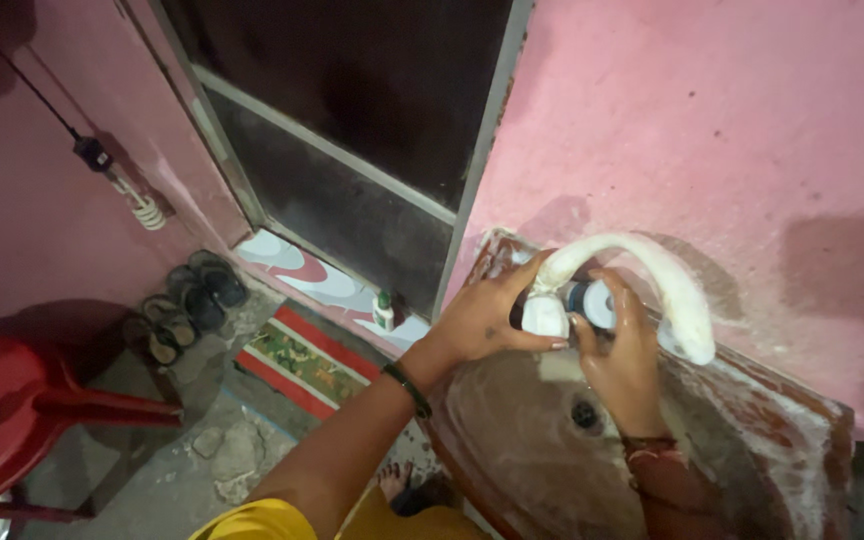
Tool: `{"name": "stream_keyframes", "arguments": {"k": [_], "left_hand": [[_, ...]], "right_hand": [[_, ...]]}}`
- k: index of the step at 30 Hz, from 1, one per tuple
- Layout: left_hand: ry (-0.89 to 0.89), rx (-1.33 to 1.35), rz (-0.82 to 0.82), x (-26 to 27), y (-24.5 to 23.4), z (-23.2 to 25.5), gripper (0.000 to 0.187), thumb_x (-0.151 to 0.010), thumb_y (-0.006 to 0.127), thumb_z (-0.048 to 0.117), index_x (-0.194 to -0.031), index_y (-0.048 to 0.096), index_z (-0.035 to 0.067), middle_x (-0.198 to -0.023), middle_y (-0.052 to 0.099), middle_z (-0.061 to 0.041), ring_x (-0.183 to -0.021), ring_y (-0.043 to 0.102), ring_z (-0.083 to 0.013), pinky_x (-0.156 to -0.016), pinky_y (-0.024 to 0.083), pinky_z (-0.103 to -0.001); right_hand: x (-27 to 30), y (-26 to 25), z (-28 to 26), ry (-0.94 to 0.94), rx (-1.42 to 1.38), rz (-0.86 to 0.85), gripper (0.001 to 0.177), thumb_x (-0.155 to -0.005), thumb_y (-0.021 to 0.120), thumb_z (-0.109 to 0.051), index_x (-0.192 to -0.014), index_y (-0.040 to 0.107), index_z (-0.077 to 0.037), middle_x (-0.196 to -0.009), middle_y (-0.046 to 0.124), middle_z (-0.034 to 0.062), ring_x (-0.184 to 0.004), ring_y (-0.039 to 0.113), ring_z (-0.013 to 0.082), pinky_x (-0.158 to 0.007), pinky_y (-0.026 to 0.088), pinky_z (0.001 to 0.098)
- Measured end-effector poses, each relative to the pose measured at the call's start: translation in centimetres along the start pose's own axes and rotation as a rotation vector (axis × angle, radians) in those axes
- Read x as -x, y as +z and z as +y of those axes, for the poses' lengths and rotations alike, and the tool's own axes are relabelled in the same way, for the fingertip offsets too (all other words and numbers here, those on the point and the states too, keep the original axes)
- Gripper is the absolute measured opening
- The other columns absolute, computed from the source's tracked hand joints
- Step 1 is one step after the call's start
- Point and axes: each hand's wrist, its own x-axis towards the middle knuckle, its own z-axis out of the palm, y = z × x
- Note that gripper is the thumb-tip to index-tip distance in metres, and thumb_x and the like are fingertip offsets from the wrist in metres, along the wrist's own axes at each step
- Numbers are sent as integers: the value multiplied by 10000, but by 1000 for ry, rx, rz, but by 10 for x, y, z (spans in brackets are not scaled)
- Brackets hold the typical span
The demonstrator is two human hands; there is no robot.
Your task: The person cleans a sink basin and a detachable faucet head by hand with soapy water, handling the attachment and wiping the basin surfaces.
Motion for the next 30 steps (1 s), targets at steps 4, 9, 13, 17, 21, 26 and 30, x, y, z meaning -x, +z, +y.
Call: {"name": "stream_keyframes", "arguments": {"k": [4, 9, 13, 17, 21, 26, 30], "left_hand": [[-2, 45, 14, 0, 0, 2, 1111, -757, 774, 603, -1595, 356, 6, -1172, 739, -226, -1245, 657, -368, -1315, 151, -496], [-15, 34, 28, 0, 1, -1, 1135, -722, 816, 597, -1585, 377, 4, -1159, 751, -221, -1221, 684, -355, -1291, 234, -483], [-16, 68, 2, -3, 2, -2, 1166, -721, 832, 612, -1582, 349, -9, -1285, 673, -259, -1184, 681, -357, -1064, 492, -393], [-54, 142, -5, -2, -1, 1, 1134, -708, 830, 572, -1582, 372, 12, -1245, 715, -223, -1109, 724, -318, -963, 551, -367], [-134, 147, -49, -2, -2, 3, 1140, -701, 812, 571, -1595, 358, 28, -1171, 749, -200, -1061, 746, -292, -942, 558, -356], [-43, 127, 6, 0, 0, 0, 1131, -721, 835, 562, -1581, 369, -4, -1240, 712, -235, -1095, 725, -327, -959, 547, -370], [40, 90, 53, 0, 3, -4, 1123, -751, 851, 563, -1578, 369, -25, -1317, 672, -274, -1171, 691, -367, -996, 526, -386]], "right_hand": [[14, -1, 2, 53, -93, 9, 537, -868, 729, -48, -1372, 545, -57, -1288, 670, 194, -1186, 677, 344, -961, 531, 427], [27, -13, 13, 50, 13, -43, 519, -810, 777, -32, -1294, 587, -14, -1213, 665, 225, -1117, 678, 368, -914, 535, 445], [36, 6, 4, 62, -27, 116, 476, -840, 796, -74, -1264, 589, -15, -1189, 643, 197, -1108, 654, 352, -947, 516, 442], [53, 29, -1, 144, -105, 98, 446, -806, 800, -80, -1193, 587, -25, -1130, 599, 175, -1039, 636, 333, -891, 508, 429], [64, 40, 18, 97, -31, 121, 475, -759, 833, -84, -1126, 538, -14, -1083, 569, 184, -1006, 594, 369, -876, 474, 455], [87, 41, 35, 80, -253, -522, 481, -701, 867, -137, -1092, 598, -58, -1075, 631, 176, -993, 649, 358, -835, 503, 434], [93, 31, 58, 164, -150, -535, 393, -736, 841, -164, -1051, 618, -88, -1005, 663, 150, -944, 680, 335, -832, 532, 428]]}}
